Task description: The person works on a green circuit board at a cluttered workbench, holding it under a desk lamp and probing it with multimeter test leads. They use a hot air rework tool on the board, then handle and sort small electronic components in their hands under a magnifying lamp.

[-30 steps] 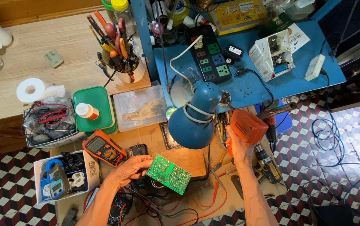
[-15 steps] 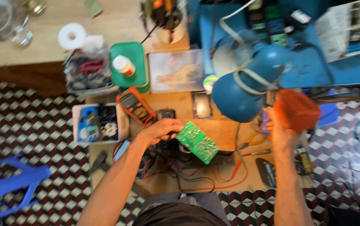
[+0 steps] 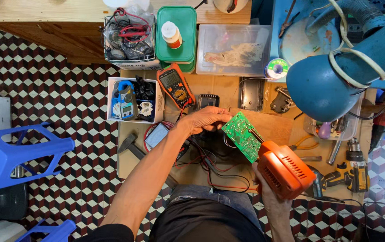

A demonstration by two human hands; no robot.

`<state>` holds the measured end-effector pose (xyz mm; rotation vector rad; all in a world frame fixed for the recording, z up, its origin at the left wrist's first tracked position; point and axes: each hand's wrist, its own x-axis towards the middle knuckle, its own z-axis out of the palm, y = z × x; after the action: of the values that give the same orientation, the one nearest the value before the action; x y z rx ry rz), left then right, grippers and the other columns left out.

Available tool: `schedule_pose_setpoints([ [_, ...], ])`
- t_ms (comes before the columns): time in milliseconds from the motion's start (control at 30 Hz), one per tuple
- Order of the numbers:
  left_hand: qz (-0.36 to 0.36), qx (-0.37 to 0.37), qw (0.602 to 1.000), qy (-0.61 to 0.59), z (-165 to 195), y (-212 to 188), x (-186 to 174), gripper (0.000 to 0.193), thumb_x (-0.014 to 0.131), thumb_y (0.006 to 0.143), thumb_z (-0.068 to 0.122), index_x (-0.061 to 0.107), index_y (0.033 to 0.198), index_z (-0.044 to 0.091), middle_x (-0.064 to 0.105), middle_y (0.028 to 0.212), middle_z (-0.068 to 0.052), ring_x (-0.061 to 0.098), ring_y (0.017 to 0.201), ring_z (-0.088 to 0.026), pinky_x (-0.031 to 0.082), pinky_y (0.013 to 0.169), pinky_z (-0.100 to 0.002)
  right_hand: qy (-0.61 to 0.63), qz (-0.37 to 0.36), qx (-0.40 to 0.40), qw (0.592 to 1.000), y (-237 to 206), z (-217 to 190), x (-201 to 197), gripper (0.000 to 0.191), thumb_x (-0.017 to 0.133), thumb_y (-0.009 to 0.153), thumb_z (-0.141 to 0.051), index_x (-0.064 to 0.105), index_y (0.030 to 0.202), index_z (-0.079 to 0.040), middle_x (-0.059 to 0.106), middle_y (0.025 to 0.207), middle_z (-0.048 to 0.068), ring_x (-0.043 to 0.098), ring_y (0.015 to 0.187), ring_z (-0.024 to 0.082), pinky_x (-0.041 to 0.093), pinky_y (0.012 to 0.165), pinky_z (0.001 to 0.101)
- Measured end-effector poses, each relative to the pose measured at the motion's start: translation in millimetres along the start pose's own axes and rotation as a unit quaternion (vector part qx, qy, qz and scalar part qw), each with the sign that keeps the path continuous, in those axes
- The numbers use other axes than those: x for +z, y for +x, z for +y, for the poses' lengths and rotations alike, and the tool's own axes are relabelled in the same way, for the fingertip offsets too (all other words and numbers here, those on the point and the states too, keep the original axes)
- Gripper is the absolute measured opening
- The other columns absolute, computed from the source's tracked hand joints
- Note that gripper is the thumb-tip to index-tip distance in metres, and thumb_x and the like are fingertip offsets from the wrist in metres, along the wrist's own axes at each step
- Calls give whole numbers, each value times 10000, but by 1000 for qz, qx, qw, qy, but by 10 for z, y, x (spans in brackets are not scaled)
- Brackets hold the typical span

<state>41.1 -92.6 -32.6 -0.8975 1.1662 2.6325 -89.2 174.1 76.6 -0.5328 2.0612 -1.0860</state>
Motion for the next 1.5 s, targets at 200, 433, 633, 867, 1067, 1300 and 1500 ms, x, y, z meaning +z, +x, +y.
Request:
schedule_pose_setpoints([
  [200,14,3,1000,-2,-14,-20,15,188,722,932,286,676,974,108,599,800,71,502,654,15,240,427,-161,17,14,37,999,-5,74,48,149,750,871,-214,709,889,-72,632,676,8,538,532,101,449,496,271],
  [433,19,-2,1000,-7,-54,12,22,185,726,925,282,687,975,108,592,781,67,484,630,19,216,413,-157,7,2,23,1000,27,116,87,208,766,900,-240,706,854,-47,650,681,12,595,605,98,498,581,275],
  [633,17,-2,1000,-19,-69,29,-1,180,731,930,264,681,986,100,587,778,62,471,610,23,205,403,-156,3,-5,25,1000,43,150,102,179,765,892,-239,729,895,-64,671,686,9,613,604,93,508,571,259],
  [867,16,-1,999,-47,-71,13,28,209,715,928,231,693,1059,70,591,787,58,468,597,31,213,383,-145,-18,-29,-34,999,58,157,115,188,746,901,-252,725,981,-83,647,698,-7,602,594,78,510,546,254],
  [1067,13,6,999,-48,-81,-2,26,219,716,942,221,680,1067,45,587,785,51,462,591,29,220,385,-141,11,15,-40,999,77,111,190,389,775,855,-204,630,1190,-70,632,722,-13,597,616,64,509,554,248],
  [1300,19,3,999,-43,-103,-4,13,224,711,939,231,691,1074,54,583,762,53,444,571,30,215,385,-141,-196,-27,-283,938,48,241,102,262,687,921,-170,771,1159,-97,666,849,-2,637,731,64,549,704,235],
  [1500,12,2,999,-41,-125,12,-12,219,706,956,242,675,1068,56,580,768,52,441,576,32,206,391,-139,-6,-16,19,1000,35,217,143,192,763,903,-238,717,893,-52,672,712,29,622,653,105,512,638,275],
])
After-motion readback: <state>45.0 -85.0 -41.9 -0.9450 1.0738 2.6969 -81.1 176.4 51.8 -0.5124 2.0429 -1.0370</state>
